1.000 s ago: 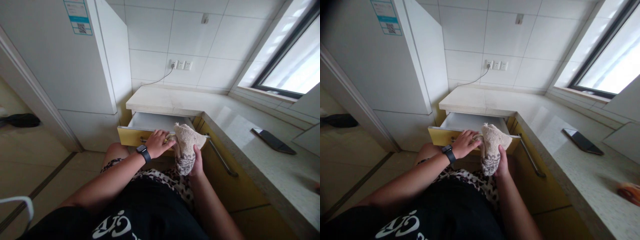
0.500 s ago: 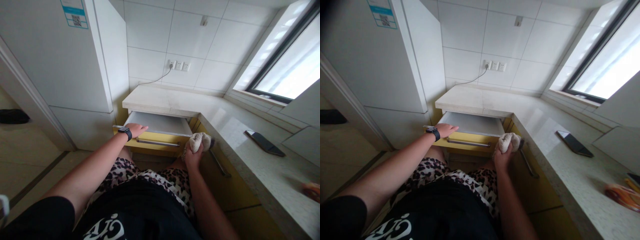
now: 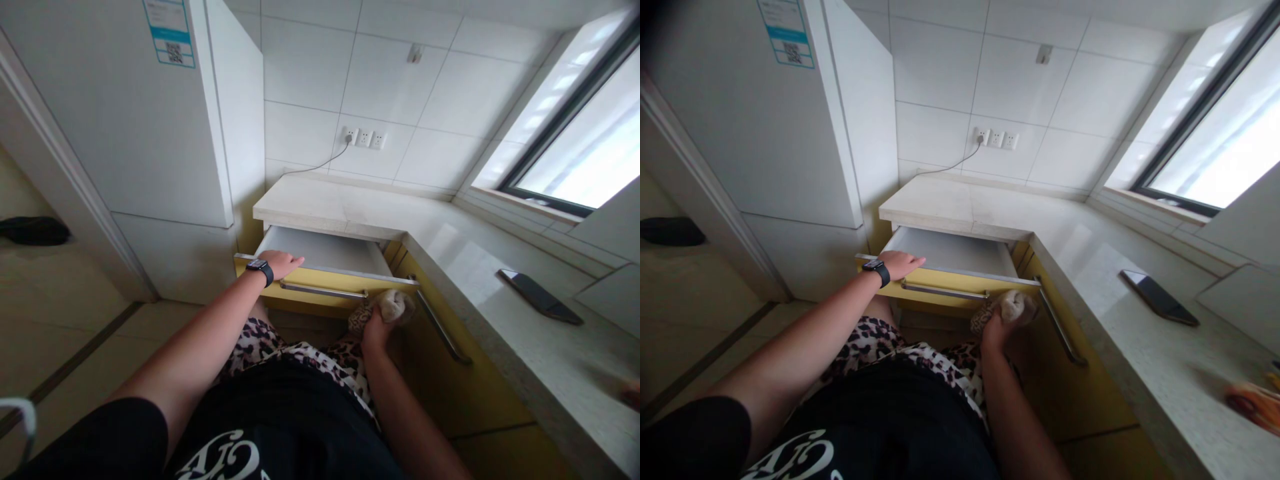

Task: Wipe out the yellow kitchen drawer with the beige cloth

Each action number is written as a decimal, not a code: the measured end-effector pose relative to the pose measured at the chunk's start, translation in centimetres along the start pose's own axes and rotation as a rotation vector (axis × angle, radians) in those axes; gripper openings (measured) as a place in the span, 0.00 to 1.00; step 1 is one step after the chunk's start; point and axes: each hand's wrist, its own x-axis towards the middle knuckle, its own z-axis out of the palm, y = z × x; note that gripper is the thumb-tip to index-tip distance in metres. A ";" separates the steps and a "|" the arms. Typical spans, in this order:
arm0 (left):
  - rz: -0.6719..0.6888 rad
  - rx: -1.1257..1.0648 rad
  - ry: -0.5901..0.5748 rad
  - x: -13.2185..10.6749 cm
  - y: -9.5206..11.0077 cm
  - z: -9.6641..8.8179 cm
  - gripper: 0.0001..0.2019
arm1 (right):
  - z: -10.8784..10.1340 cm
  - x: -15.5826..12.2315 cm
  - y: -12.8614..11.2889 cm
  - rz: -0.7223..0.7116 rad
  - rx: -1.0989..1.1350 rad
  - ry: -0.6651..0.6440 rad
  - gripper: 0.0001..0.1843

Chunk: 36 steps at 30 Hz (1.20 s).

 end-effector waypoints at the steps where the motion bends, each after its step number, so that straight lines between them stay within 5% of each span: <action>1: 0.005 -0.003 0.000 -0.1 0.0 0.0 0.45 | 0.1 -0.2 0.1 0.015 0.006 0.019 0.40; 8: 0.007 0.004 0.019 -0.4 0.1 0.0 0.47 | 1.1 -3.3 -0.7 0.017 0.073 -0.073 0.41; 13: 0.009 0.013 0.019 -0.9 0.2 0.1 0.48 | -0.8 -1.1 -2.2 -0.087 0.085 -0.001 0.39; 17: 0.016 0.026 0.016 -1.2 0.3 0.0 0.47 | -2.2 0.0 -4.6 -0.269 0.073 -0.088 0.34; 23: 0.029 0.043 0.032 -1.6 0.1 0.0 0.47 | -3.3 -0.2 -7.1 -0.656 -0.185 -0.293 0.28; 27: 0.026 0.047 0.036 -1.6 0.3 0.1 0.49 | -4.9 1.5 -6.8 -0.671 -0.408 -0.406 0.30; 31: 0.013 0.038 0.036 -1.7 0.5 0.2 0.49 | -5.5 2.3 -7.7 -0.610 -0.490 -0.310 0.31; 36: 0.006 0.039 0.026 -2.0 0.5 0.1 0.48 | -4.7 0.5 -10.7 -0.829 -0.632 -0.539 0.36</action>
